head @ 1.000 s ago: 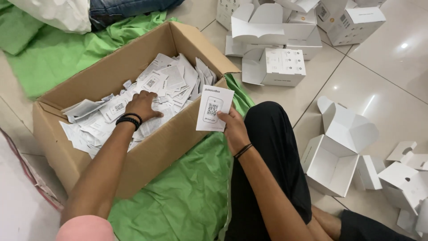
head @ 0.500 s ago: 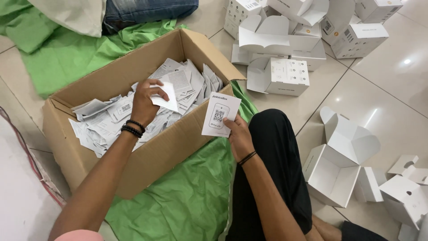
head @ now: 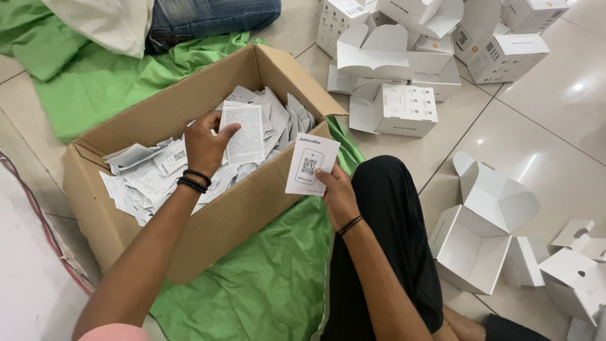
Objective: The person packs instruction leaflets and internal dividers into product boxes.
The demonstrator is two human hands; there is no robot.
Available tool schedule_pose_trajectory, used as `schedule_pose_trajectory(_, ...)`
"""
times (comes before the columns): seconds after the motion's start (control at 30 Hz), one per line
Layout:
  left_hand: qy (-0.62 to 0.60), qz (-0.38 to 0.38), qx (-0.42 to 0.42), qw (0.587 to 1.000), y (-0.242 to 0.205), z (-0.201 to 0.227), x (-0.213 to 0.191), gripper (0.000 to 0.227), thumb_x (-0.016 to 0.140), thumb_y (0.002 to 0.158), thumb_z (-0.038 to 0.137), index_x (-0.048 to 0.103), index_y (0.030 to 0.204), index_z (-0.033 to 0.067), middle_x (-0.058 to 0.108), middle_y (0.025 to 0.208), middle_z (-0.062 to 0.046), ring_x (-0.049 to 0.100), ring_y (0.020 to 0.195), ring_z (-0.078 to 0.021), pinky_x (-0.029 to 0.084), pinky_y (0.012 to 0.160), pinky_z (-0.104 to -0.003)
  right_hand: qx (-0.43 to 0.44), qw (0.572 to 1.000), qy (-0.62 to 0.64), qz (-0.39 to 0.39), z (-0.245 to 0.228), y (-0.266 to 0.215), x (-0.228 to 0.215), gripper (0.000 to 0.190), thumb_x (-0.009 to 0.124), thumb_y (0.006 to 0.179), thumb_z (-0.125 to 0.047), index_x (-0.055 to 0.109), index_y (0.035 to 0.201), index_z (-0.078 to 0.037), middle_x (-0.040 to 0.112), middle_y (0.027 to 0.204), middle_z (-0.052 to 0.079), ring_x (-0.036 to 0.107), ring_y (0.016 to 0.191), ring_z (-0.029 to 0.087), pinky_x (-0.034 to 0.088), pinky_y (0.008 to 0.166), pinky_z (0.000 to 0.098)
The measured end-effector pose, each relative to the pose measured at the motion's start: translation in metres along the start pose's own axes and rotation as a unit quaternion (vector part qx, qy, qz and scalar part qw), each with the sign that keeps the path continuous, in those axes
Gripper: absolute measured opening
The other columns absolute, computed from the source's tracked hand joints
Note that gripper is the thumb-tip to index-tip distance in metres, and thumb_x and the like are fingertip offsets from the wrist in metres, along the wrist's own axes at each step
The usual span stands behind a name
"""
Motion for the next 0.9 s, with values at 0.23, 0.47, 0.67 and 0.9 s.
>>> schedule_pose_trajectory(0.23,0.000,0.013,0.119,0.993,0.009,-0.044,0.010,0.038,0.063,0.100,0.001,0.060,0.138,-0.0038,0.070,0.121,-0.020,0.068,0.105,-0.0274,0.051,0.091,-0.034,0.004,1.000,-0.004,-0.003,-0.004,-0.002,0.005,0.033,0.056,0.100,-0.010,0.060,0.131,0.000,0.071,0.119,0.009,0.068,0.107,0.017,0.055,0.094,0.0334)
schedule_pose_trajectory(0.47,-0.226,-0.039,-0.033,0.973,0.008,-0.017,0.005,0.027,0.064,0.095,-0.002,0.064,0.122,-0.0004,0.070,0.114,-0.008,0.066,0.102,-0.0139,0.053,0.093,-0.029,0.011,1.000,-0.025,0.010,-0.007,-0.004,0.006,0.032,0.055,0.101,-0.010,0.060,0.131,0.000,0.071,0.118,0.009,0.068,0.107,0.017,0.055,0.094,0.0336)
schedule_pose_trajectory(0.67,-0.282,0.008,-0.051,0.958,0.015,-0.046,0.004,0.009,0.062,0.097,0.002,0.063,0.106,0.0040,0.067,0.103,-0.003,0.063,0.094,-0.0091,0.053,0.090,-0.027,0.002,1.000,-0.011,-0.003,-0.003,-0.002,0.003,0.031,0.055,0.101,-0.009,0.060,0.130,0.000,0.072,0.117,0.009,0.069,0.106,0.017,0.056,0.094,0.0336)
schedule_pose_trajectory(0.9,-0.617,-0.135,-0.122,0.765,0.011,-0.056,0.005,0.030,0.045,0.110,0.033,0.057,0.098,0.0085,0.042,0.074,0.000,0.040,0.064,-0.0127,0.038,0.064,-0.029,0.009,1.000,-0.011,0.004,0.000,0.000,0.001,0.030,0.057,0.100,-0.010,0.061,0.128,0.000,0.073,0.116,0.009,0.069,0.105,0.017,0.056,0.094,0.0336)
Point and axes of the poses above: each hand's wrist, its own y-axis towards the middle knuckle, its own x-axis out of the palm, z = x × y, the point moved 2 cm from there along y, towards the middle knuckle
